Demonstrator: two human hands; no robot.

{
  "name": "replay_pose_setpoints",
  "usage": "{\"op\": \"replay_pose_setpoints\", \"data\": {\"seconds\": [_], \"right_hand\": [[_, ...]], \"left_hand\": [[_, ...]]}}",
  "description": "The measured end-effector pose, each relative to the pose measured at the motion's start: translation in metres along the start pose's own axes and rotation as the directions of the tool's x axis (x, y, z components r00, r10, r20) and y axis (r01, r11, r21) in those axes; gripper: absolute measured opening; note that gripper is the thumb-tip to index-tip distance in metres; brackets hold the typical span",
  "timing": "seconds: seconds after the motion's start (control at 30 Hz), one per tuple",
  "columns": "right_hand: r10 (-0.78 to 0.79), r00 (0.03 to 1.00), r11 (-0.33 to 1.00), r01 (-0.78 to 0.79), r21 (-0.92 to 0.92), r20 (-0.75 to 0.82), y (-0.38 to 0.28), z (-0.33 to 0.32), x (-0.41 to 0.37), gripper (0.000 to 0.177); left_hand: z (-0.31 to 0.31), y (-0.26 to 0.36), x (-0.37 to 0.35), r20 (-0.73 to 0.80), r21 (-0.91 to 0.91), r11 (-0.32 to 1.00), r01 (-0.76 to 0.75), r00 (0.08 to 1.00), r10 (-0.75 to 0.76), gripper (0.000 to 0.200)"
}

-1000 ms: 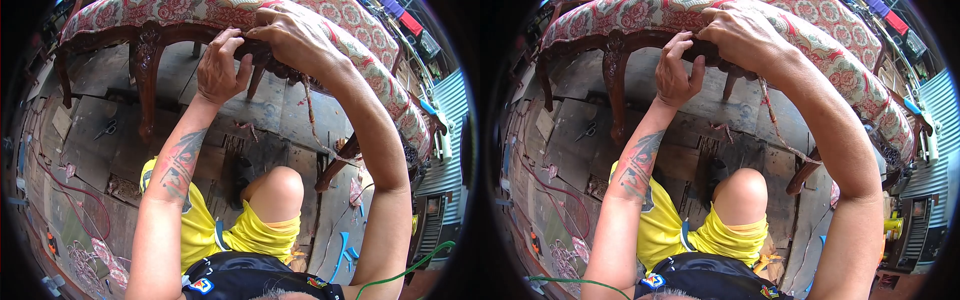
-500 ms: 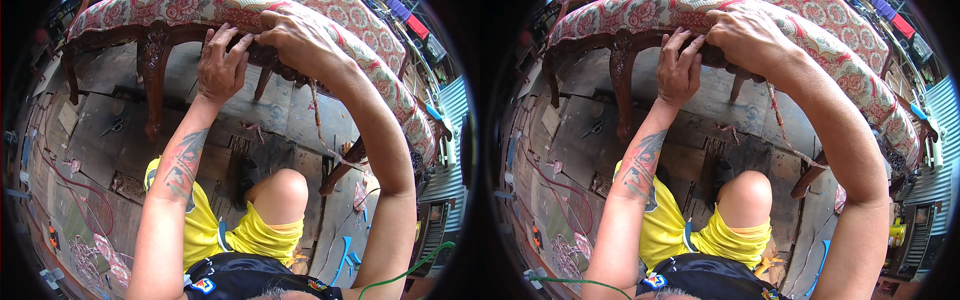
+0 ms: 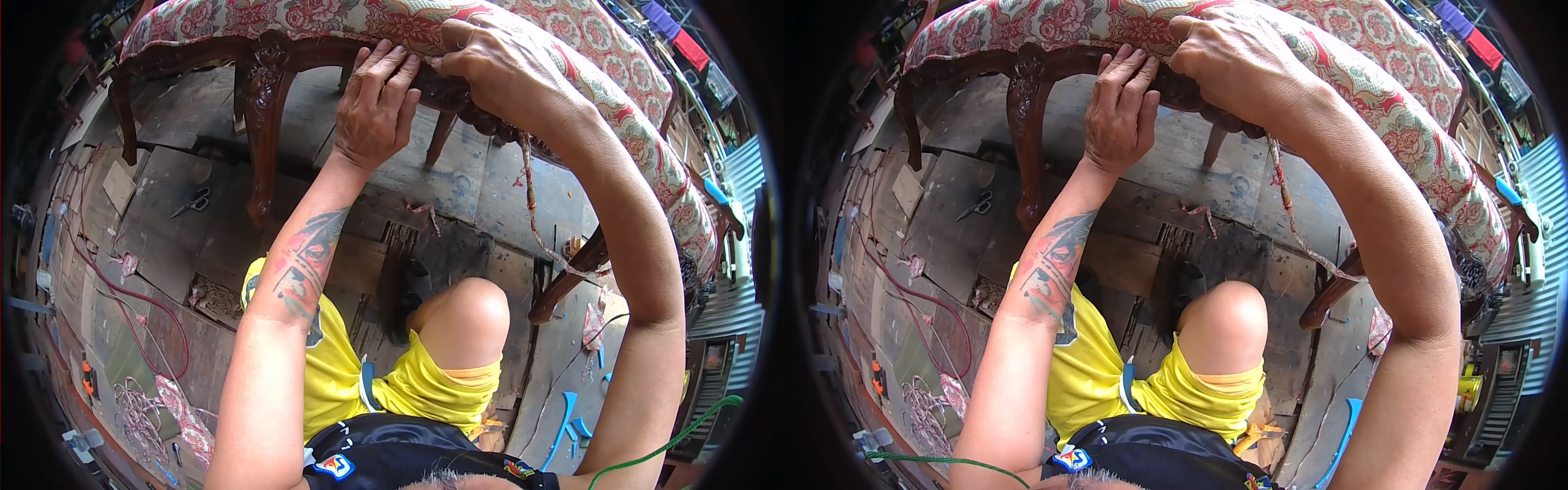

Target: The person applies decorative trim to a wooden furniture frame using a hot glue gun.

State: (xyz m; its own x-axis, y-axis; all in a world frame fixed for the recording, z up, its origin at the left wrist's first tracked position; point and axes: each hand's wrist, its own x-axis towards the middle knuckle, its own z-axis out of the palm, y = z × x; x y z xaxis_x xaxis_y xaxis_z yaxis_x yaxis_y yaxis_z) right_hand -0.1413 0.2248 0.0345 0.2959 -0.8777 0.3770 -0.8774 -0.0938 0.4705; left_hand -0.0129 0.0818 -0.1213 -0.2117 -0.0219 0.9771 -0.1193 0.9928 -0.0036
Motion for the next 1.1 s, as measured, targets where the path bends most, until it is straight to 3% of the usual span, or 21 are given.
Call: {"op": "replay_pose_setpoints", "data": {"seconds": [0.33,0.47,0.57,0.77,0.83,0.97,1.1], "right_hand": [[-0.011,1.000,0.997,0.011,-0.077,0.002,-0.002,-0.001,0.000,0.039],[0.035,0.998,0.998,-0.032,-0.051,0.054,-0.004,-0.005,-0.001,0.041],[-0.007,0.999,0.997,0.003,-0.083,-0.040,0.000,0.004,-0.004,0.044],[0.030,0.999,0.998,-0.029,-0.055,0.035,-0.002,-0.002,-0.001,0.042],[-0.030,0.999,0.997,0.031,-0.074,0.017,0.000,-0.003,0.000,0.040],[-0.008,1.000,0.996,0.007,-0.091,-0.005,-0.001,0.001,-0.004,0.039],[-0.048,0.989,0.999,0.045,-0.022,-0.139,0.004,0.007,-0.008,0.034]], "left_hand": [[0.001,-0.003,0.004,-0.010,-0.061,0.998,0.003,1.000,-0.004,0.036],[0.001,0.002,0.004,0.003,0.001,1.000,0.005,1.000,-0.005,0.038],[0.001,0.002,0.004,-0.002,0.002,1.000,-0.003,1.000,0.003,0.038],[0.004,0.003,0.007,0.014,-0.070,0.997,-0.030,0.999,0.031,0.035],[0.007,0.005,0.006,0.004,-0.063,0.998,-0.026,1.000,0.027,0.034],[0.011,0.014,0.005,-0.055,-0.066,0.998,0.016,0.998,-0.020,0.036],[0.012,0.014,0.004,-0.058,-0.041,0.999,0.036,0.998,-0.038,0.037]]}}
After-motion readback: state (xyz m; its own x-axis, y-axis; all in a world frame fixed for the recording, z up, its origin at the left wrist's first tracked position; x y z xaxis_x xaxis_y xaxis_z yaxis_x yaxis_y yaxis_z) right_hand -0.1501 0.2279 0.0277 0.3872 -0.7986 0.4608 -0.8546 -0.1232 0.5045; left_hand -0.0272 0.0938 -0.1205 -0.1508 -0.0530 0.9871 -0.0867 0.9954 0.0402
